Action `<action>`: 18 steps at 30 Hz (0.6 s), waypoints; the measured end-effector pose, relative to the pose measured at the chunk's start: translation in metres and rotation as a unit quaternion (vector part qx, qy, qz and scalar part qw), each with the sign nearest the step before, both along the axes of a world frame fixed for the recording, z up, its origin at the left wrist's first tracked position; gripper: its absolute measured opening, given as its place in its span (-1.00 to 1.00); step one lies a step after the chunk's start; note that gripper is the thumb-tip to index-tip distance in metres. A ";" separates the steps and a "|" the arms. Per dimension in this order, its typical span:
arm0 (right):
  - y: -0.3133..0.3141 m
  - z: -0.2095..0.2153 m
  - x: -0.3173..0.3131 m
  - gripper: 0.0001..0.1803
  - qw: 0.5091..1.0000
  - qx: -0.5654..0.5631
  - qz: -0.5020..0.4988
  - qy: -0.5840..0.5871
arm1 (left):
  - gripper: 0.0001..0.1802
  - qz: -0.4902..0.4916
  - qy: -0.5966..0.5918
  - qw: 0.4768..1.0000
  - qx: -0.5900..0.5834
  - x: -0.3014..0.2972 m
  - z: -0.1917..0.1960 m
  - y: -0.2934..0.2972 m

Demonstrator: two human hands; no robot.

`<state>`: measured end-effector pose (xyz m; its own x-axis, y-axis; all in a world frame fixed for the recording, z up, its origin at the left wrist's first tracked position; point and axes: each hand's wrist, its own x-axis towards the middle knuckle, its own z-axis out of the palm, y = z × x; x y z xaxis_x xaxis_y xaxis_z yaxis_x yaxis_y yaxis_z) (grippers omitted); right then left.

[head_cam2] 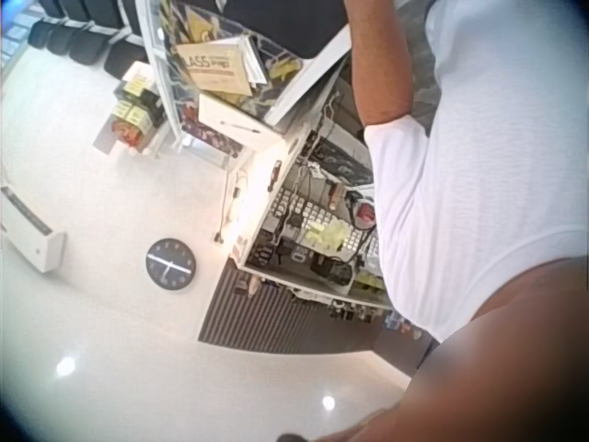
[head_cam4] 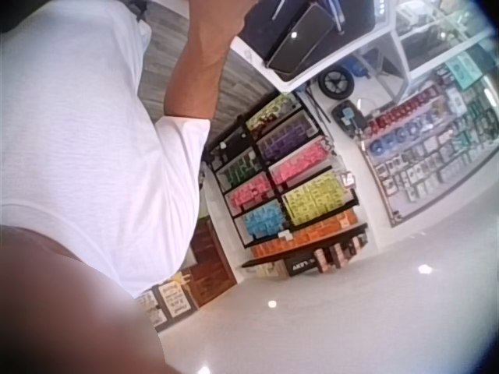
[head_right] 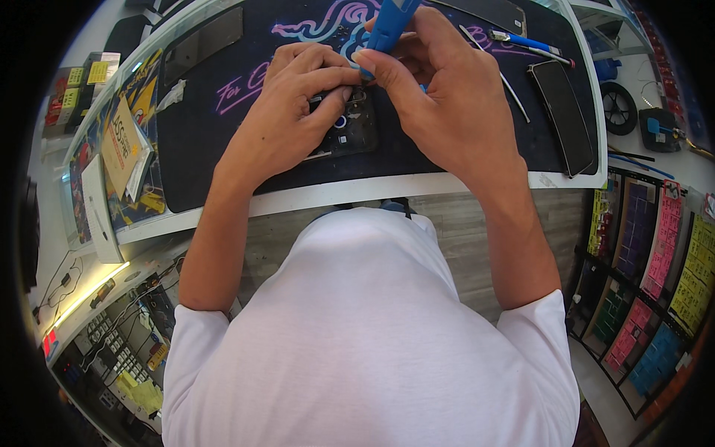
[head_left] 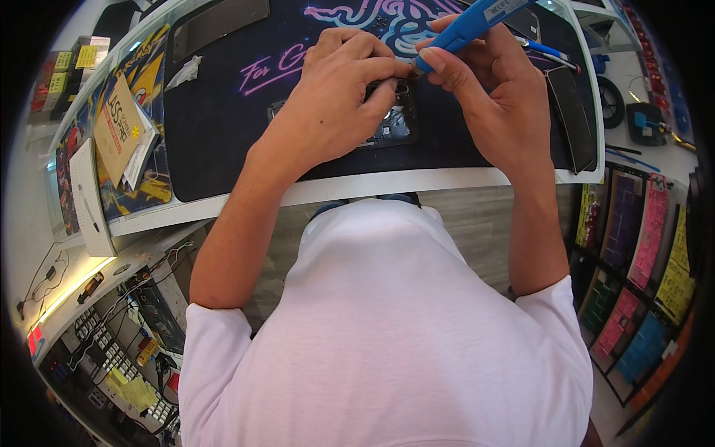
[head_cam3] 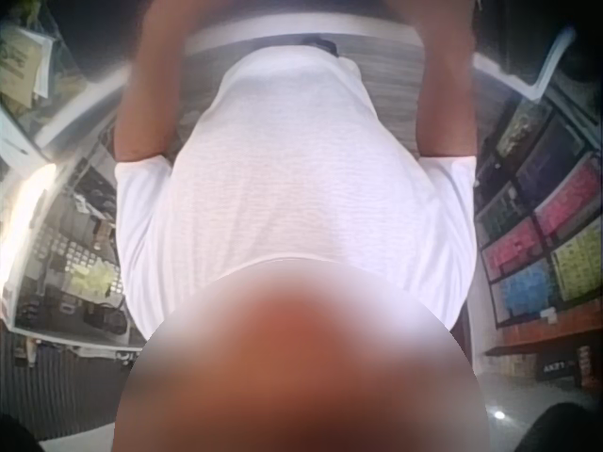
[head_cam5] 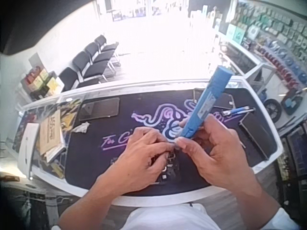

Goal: The person disassembles a smartphone, removes the battery, and then reassembles the device. They use a heat gun to apply heat to the back cover and a screwdriver to remove screws. The phone is placed on a workbench with various tools and parts visible.

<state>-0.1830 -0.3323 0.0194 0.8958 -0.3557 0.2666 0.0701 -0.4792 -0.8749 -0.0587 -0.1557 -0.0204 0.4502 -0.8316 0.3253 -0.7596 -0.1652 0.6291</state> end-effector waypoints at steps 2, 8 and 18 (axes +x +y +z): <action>0.000 0.000 0.000 -0.61 1.000 0.005 0.000 0.001 | -0.71 0.001 0.006 1.000 -0.002 0.000 0.000 0.000; -0.001 -0.001 -0.002 -0.61 1.000 0.006 -0.004 0.009 | -0.71 0.002 -0.002 1.000 0.004 0.000 -0.002 0.000; 0.001 -0.002 -0.006 -0.59 0.999 0.036 0.000 0.010 | -0.73 -0.001 -0.009 0.999 0.039 -0.004 0.003 0.004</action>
<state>-0.1887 -0.3314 0.0172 0.9008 -0.3733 0.2220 0.0518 -0.4152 -0.9083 -0.0631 -0.1518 -0.0176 0.4427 -0.8560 0.2671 -0.7715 -0.2118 0.5999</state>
